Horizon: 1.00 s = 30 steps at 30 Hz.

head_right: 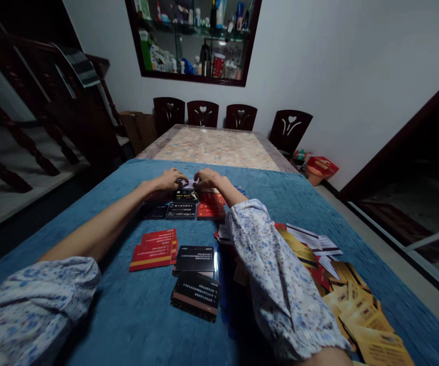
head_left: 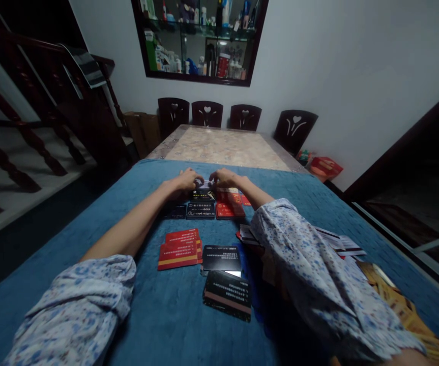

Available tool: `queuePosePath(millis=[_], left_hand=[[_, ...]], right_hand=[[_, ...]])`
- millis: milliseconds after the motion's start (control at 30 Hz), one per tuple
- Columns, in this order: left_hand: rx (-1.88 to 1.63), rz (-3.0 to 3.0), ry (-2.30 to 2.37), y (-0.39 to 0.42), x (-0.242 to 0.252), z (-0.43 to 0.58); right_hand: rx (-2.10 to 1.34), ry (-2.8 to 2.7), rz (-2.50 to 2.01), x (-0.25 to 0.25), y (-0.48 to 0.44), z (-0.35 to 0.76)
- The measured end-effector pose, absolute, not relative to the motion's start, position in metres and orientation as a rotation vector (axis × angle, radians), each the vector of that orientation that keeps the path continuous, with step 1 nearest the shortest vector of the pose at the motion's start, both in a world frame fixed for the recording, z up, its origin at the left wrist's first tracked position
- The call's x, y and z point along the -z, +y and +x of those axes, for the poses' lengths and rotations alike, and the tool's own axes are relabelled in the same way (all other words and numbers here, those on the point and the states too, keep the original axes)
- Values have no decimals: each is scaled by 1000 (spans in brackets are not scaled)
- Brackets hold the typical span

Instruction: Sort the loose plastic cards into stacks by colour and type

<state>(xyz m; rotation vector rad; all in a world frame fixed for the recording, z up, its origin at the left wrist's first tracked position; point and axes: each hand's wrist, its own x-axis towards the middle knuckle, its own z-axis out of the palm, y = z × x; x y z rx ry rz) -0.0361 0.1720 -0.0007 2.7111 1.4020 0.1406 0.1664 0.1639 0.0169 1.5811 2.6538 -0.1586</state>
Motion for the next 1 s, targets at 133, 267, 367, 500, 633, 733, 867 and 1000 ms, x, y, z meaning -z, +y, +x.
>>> queuePosePath(millis=[133,267,367,500,633,733,867,1000], left_hand=[[-148,2731,1381,169,-2,-37],[-255,2766,1326,164,-3,-38],[-383,2789,1281,157,-1,-37],[-540,2801,1200,144,-1,-34],[-596,2816,1152,127,-4,-29],[-610,2810,1142,113,-4,-25],[-644,2833,1102,96,-4,-20],[-658,2862,1066,80,-5,-15]], right_hand=[[162,2682,1610,-22,159,170],[153,2707,1629,-28,147,174],[123,2747,1645,-31,136,177],[62,2795,1648,-34,120,183],[11,2824,1639,-36,105,190],[-6,2849,1644,-36,92,195],[-55,2863,1658,-36,73,204],[-69,2894,1655,-34,55,214]])
